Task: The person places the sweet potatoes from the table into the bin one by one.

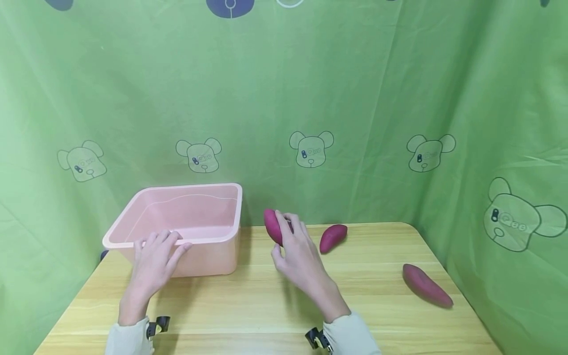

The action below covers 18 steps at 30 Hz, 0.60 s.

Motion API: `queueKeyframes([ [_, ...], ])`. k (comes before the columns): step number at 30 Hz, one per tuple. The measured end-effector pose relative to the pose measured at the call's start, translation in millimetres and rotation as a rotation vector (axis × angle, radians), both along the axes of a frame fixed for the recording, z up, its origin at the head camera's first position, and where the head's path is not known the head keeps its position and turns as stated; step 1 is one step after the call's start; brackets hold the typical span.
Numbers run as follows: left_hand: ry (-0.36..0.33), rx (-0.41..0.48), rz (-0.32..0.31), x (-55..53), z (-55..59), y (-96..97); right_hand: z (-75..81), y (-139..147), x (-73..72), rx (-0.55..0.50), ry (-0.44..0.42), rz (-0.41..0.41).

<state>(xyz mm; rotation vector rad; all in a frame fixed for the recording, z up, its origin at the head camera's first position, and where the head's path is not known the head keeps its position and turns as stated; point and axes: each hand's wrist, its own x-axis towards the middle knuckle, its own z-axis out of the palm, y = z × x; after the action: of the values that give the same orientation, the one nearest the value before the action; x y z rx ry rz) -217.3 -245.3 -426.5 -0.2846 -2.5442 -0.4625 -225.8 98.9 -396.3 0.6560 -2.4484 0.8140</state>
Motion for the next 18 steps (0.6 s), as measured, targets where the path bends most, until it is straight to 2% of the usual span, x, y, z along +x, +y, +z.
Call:
queueKeyframes([
  [18,-0.009,0.0,0.004,-1.3,-0.9,-0.6,4.1,-14.7,-4.7,0.002,0.0,0.021],
])
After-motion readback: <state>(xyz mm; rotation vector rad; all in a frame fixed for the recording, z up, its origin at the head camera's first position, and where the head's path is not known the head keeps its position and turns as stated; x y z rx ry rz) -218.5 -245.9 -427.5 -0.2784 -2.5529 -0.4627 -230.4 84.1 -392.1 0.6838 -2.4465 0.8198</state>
